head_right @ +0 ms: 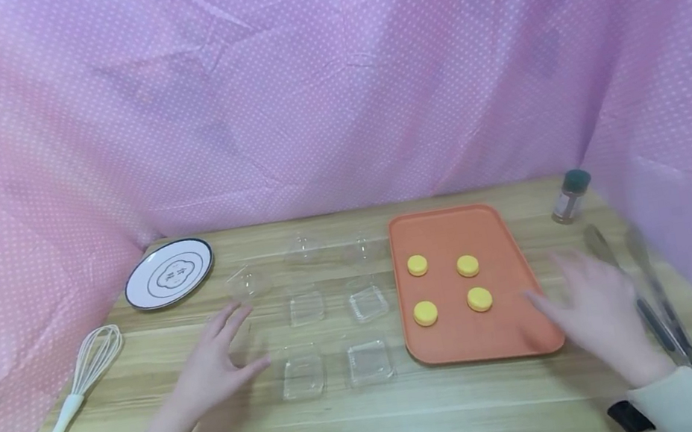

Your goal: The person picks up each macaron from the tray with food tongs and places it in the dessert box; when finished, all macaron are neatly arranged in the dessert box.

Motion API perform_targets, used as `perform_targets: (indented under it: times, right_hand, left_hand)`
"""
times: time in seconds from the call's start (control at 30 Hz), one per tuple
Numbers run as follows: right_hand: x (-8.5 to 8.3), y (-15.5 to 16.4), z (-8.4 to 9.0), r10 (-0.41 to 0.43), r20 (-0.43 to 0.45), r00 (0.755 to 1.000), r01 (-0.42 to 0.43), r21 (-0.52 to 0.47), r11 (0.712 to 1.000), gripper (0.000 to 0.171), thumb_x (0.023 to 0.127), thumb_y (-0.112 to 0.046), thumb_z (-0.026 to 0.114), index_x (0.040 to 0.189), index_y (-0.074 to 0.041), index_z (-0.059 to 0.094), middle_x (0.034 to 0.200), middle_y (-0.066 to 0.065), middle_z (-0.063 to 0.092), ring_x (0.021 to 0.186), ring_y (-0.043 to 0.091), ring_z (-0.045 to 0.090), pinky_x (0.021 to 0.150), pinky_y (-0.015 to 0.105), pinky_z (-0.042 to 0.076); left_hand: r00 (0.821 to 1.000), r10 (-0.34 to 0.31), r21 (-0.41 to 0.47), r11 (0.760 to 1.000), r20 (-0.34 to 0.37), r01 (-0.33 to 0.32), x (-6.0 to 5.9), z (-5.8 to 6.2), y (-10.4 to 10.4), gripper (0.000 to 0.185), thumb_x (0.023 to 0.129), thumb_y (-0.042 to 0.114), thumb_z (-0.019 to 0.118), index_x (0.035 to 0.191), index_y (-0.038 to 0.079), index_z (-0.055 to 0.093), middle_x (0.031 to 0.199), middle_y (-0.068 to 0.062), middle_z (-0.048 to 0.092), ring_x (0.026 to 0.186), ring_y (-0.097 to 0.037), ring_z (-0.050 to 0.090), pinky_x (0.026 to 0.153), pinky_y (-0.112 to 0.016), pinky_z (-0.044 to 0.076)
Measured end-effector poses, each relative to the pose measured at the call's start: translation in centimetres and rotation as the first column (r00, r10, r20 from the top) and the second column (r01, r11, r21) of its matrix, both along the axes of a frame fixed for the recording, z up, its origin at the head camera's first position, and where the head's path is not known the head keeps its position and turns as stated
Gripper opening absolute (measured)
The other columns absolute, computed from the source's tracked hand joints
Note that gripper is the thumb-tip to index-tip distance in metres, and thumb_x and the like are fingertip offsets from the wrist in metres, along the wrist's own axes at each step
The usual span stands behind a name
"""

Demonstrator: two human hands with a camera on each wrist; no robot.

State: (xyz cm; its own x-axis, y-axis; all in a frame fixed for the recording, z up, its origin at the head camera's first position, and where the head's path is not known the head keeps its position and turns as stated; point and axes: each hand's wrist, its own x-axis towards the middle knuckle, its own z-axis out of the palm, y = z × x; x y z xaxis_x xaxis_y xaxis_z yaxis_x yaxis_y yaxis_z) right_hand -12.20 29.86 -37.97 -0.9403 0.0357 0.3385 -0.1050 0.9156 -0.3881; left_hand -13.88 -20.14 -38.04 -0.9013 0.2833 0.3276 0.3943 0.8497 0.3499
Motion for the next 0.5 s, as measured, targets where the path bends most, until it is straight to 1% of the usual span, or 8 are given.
perform_targets:
  times: [0.1, 0.27, 0.4, 0.5]
  right_hand:
    - [-0.1, 1.3, -0.2, -0.001, 0.017, 1.0, 0.001, 0.0, 1.0, 0.074, 0.086, -0.043, 0.064, 0.139, 0.003, 0.039, 0.133, 0.04, 0.035, 0.112, 0.064, 0.029, 0.089, 0.076, 0.021]
    - [-0.1, 3.4, -0.7, -0.025, 0.065, 0.998, 0.026, -0.006, 1.0, 0.083, 0.084, -0.045, 0.066, 0.144, 0.002, 0.031, 0.133, 0.043, 0.03, 0.115, 0.064, 0.026, 0.091, 0.075, 0.021]
    - [-0.1, 4.9, -1.0, -0.036, 0.097, 0.995, 0.038, -0.014, 0.999, 0.088, 0.083, -0.044, 0.067, 0.143, 0.007, 0.028, 0.13, 0.048, 0.027, 0.114, 0.065, 0.026, 0.09, 0.075, 0.023]
    - [0.0, 5.9, -1.2, -0.052, 0.127, 0.991, 0.052, 0.004, 0.999, 0.089, 0.083, -0.046, 0.067, 0.142, 0.009, 0.027, 0.128, 0.049, 0.025, 0.114, 0.065, 0.025, 0.088, 0.075, 0.024]
  left_hand:
    - [1.0, -0.01, 0.007, 1.0, 0.015, 0.009, 0.1, -0.1, 0.5, 0.087, 0.067, 0.041, 0.083, 0.135, 0.002, 0.048, 0.141, -0.024, 0.043, 0.126, -0.044, 0.043, 0.104, -0.059, 0.037]
    - [0.998, -0.021, -0.001, 1.0, 0.067, 0.021, 0.2, -0.4, 1.2, 0.092, 0.064, 0.044, 0.084, 0.137, 0.004, 0.047, 0.142, -0.022, 0.043, 0.126, -0.042, 0.046, 0.103, -0.057, 0.04]
    - [0.993, -0.041, -0.006, 0.999, 0.109, 0.042, 0.3, -0.7, 1.6, 0.094, 0.063, 0.046, 0.084, 0.138, 0.005, 0.046, 0.142, -0.021, 0.043, 0.127, -0.04, 0.045, 0.103, -0.055, 0.041]
    - [0.989, -0.057, -0.006, 0.998, 0.138, 0.059, 0.4, -0.9, 2.0, 0.093, 0.063, 0.045, 0.084, 0.138, 0.006, 0.046, 0.143, -0.021, 0.043, 0.127, -0.04, 0.045, 0.101, -0.055, 0.043]
